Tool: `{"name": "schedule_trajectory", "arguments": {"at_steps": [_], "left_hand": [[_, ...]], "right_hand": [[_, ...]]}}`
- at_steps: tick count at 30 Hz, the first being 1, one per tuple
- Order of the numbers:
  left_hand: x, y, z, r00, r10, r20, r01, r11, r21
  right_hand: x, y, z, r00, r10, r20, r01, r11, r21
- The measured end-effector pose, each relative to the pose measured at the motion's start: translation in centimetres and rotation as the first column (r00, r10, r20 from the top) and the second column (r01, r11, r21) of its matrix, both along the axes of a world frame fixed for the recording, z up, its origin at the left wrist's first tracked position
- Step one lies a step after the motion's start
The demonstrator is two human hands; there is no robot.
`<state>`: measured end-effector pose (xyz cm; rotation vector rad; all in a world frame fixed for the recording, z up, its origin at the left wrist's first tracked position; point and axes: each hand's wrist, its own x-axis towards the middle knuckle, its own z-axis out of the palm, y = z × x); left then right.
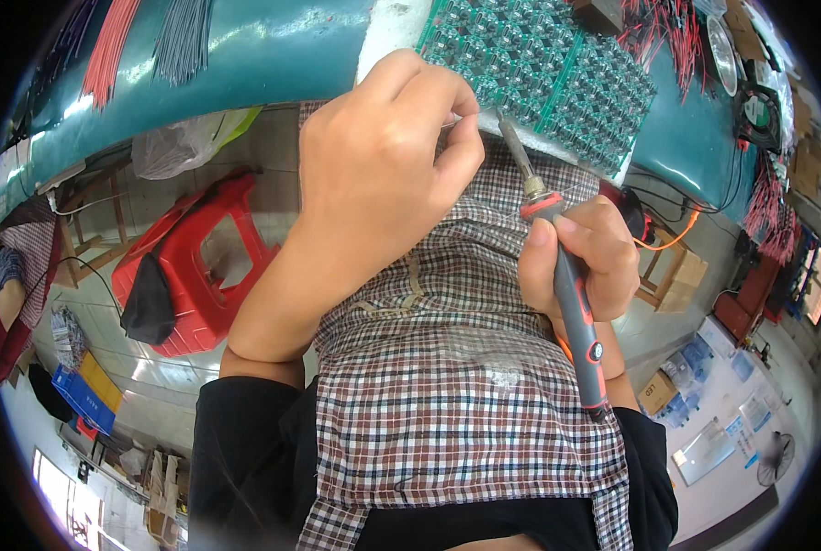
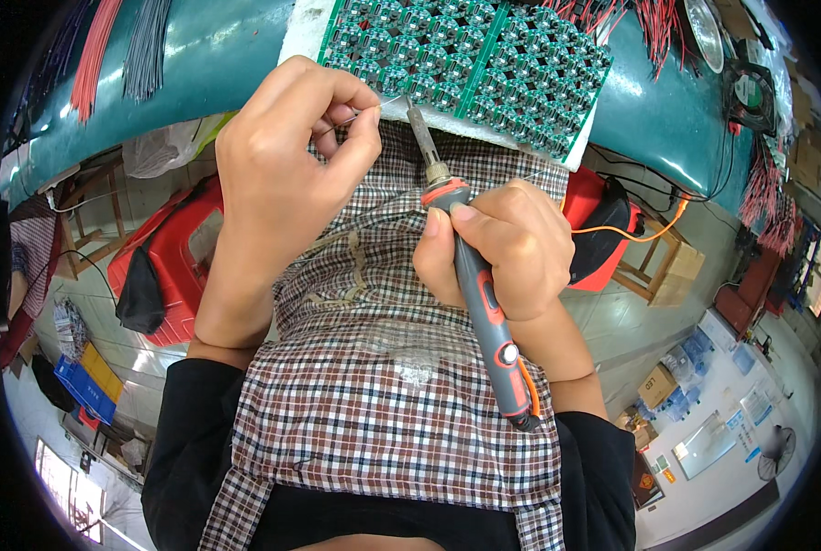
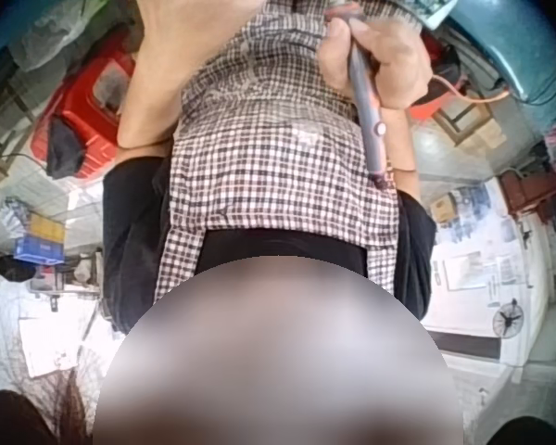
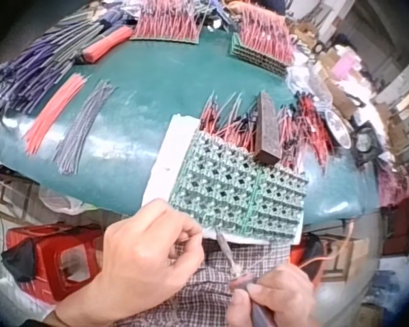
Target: The person solders components onto a green circuit board at a work station using a soldering iron and soldering wire.
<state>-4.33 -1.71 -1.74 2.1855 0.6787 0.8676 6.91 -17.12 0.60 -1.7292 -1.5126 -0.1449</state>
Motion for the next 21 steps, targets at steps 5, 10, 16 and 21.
{"name": "schedule_trajectory", "arguments": {"at_steps": [5, 10, 16, 21], "left_hand": [[0.06, 0.05, 0.18, 0.999, -0.035, -0.029, 0.035, 0.999, -0.018], [0.13, 0.04, -0.26, 0.999, -0.043, -0.022, 0.043, 0.999, 0.003], [0.26, -0.26, -0.44, 0.999, -0.043, -0.032, 0.042, 0.999, -0.013], [0.28, -0.28, -0.73, 0.999, -0.043, 0.006, 0.043, 0.999, -0.005]], "right_hand": [[-0.05, 0.01, -0.3, 1.0, 0.011, 0.011, -0.011, 1.0, 0.007], [-0.32, -0.18, -0.58, 0.999, 0.015, 0.038, -0.015, 1.0, 0.001], [-0.52, -0.2, -0.48, 0.997, 0.026, 0.078, -0.025, 1.0, -0.014], [-0.63, -0.11, -0.49, 0.996, 0.028, 0.082, -0.026, 0.999, -0.026]]}}
